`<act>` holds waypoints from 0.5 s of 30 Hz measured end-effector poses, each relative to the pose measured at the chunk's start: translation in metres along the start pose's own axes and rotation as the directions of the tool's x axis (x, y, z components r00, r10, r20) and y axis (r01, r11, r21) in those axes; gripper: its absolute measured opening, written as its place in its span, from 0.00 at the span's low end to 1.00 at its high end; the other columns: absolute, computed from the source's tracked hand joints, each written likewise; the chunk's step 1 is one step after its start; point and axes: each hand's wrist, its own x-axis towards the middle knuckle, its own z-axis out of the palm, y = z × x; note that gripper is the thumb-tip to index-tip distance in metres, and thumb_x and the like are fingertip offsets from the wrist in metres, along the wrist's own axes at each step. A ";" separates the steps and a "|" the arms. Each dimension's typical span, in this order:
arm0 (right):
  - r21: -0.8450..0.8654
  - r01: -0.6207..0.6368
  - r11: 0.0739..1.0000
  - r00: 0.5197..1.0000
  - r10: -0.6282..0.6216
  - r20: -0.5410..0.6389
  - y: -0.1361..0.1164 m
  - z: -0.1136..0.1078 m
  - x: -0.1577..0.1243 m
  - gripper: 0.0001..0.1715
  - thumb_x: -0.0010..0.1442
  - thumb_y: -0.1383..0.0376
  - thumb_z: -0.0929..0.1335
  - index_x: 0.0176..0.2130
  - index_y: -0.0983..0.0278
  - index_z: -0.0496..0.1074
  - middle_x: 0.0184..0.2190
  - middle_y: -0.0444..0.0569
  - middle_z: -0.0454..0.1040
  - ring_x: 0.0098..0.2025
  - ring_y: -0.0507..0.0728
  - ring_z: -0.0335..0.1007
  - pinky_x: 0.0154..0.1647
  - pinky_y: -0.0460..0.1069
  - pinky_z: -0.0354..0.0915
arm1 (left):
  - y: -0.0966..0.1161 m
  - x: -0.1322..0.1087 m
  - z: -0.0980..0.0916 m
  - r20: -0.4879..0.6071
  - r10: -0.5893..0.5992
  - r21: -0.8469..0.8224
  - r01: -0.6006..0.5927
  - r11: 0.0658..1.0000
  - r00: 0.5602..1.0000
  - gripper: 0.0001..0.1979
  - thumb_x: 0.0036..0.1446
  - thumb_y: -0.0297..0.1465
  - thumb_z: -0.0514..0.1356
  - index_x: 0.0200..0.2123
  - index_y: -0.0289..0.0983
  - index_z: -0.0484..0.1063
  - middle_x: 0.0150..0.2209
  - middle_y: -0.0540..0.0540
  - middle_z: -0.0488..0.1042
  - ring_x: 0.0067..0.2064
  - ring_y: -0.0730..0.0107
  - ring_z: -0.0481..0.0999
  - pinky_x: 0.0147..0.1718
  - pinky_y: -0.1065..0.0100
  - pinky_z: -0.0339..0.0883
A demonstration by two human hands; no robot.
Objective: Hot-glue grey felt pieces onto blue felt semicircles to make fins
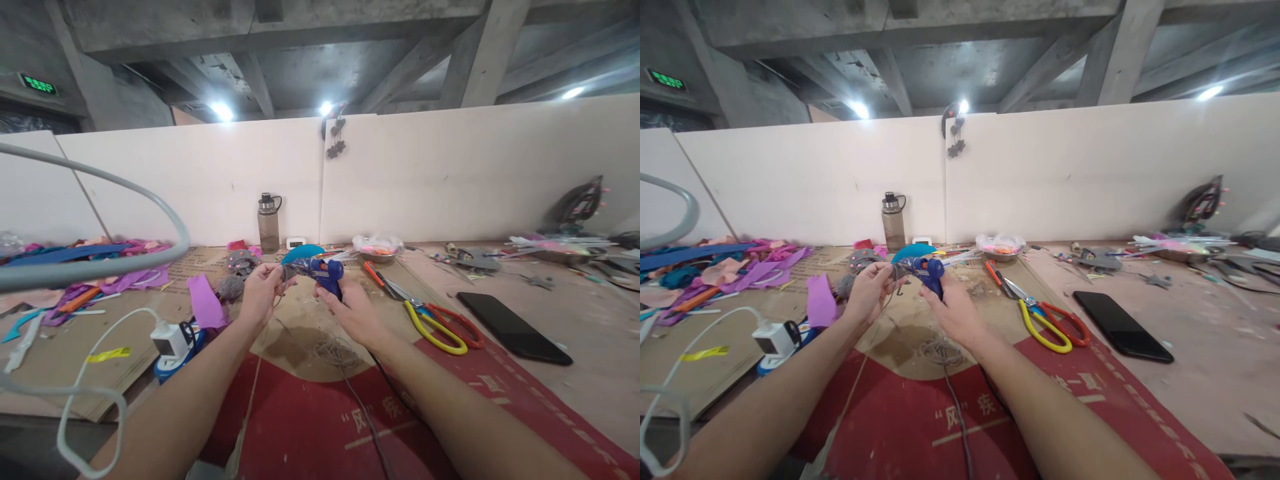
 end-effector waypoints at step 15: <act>-0.059 0.040 0.997 0.999 -0.041 -0.017 0.001 0.002 0.000 0.15 0.61 0.59 0.61 0.44 0.64 0.67 0.35 0.50 0.73 0.36 0.57 0.67 0.39 0.52 0.62 | 0.006 -0.003 0.008 -0.044 -0.015 -0.004 0.015 1.000 0.999 0.10 0.43 0.31 0.67 0.24 0.34 0.68 0.18 0.56 0.63 0.20 0.82 0.63 0.38 0.62 0.74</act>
